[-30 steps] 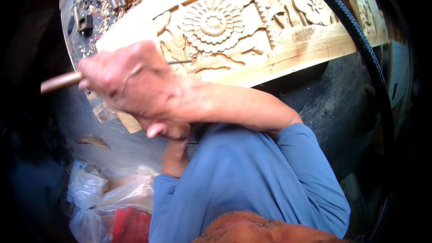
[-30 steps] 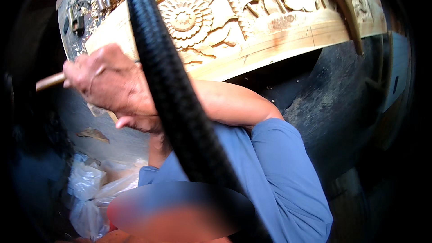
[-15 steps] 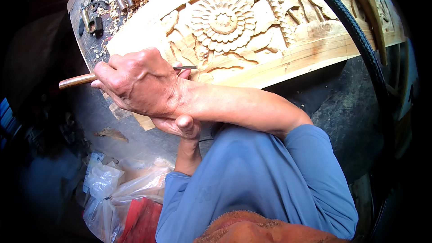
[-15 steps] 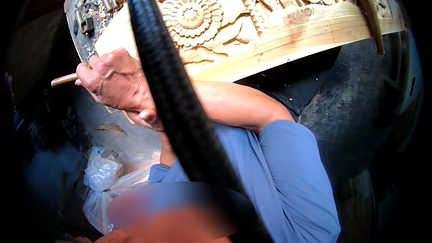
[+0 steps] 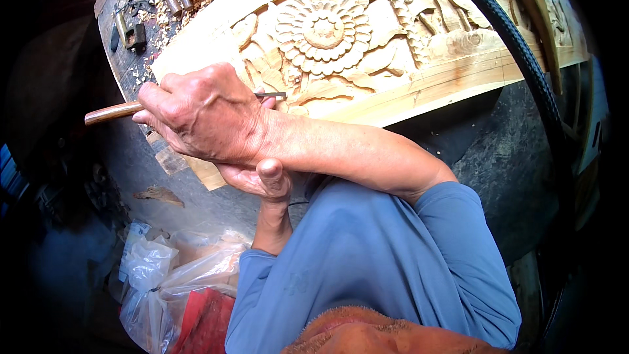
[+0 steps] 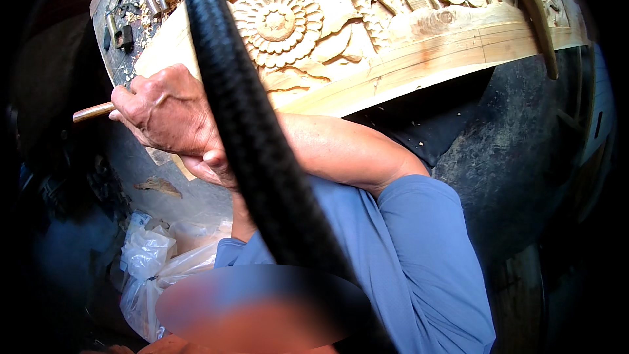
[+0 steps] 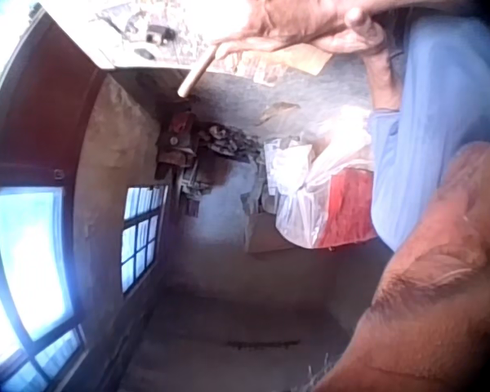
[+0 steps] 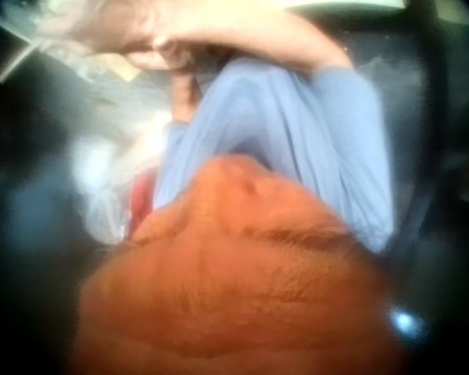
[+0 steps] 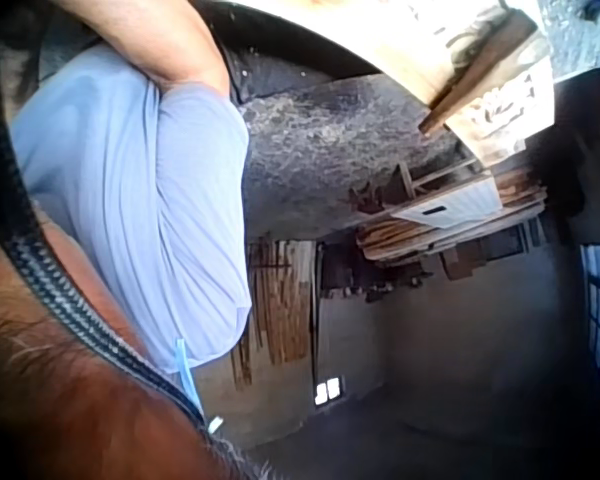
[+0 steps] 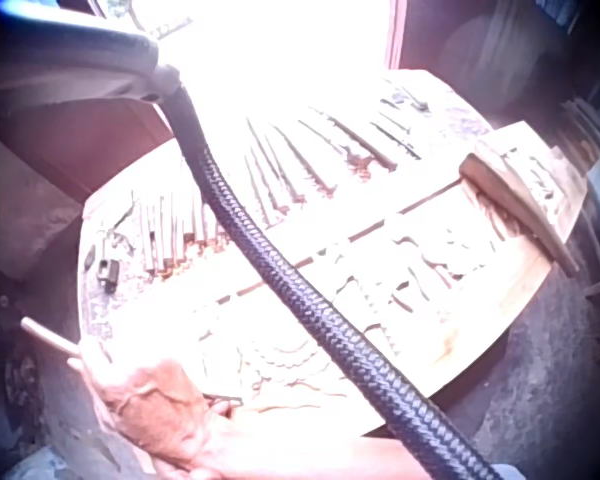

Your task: The person carves a floral design into a piece of wood using a variety of chisels and a wooden mallet.

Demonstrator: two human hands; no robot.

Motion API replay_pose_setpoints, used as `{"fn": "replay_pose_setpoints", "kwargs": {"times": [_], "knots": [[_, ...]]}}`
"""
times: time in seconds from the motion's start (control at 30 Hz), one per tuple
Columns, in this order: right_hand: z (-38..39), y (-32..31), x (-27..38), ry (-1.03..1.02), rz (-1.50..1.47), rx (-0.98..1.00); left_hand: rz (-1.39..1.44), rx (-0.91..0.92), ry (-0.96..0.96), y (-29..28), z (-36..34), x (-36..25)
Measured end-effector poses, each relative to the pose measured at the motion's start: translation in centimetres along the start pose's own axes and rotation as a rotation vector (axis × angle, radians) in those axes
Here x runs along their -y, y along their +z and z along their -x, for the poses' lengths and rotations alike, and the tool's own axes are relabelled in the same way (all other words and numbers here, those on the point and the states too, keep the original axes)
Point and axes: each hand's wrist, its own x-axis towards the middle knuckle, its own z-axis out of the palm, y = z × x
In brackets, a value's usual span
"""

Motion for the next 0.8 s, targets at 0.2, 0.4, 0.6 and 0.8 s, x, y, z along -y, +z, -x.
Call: {"fn": "replay_pose_setpoints", "kwargs": {"times": [0.2, 0.4, 0.6, 0.8], "knots": [[0.1, -0.3, 0.0, -0.005, -0.010, 0.012, 0.032, -0.007, 0.010, 0.1, -0.1, 0.2], [-0.3, -1.3, -0.4, 0.007, -0.049, 0.035, -0.030, -0.059, -0.010, -1.7, -0.1, 2.5], [-1.4, -1.1, -1.9, 0.064, -0.042, -0.151, -0.079, 0.178, 0.232, -2.5, -1.4, 4.2], [0.4, -1.5, 0.4, -0.246, 0.068, 0.052, -0.055, 0.042, 0.081, -1.9, -0.4, 2.8]]}}
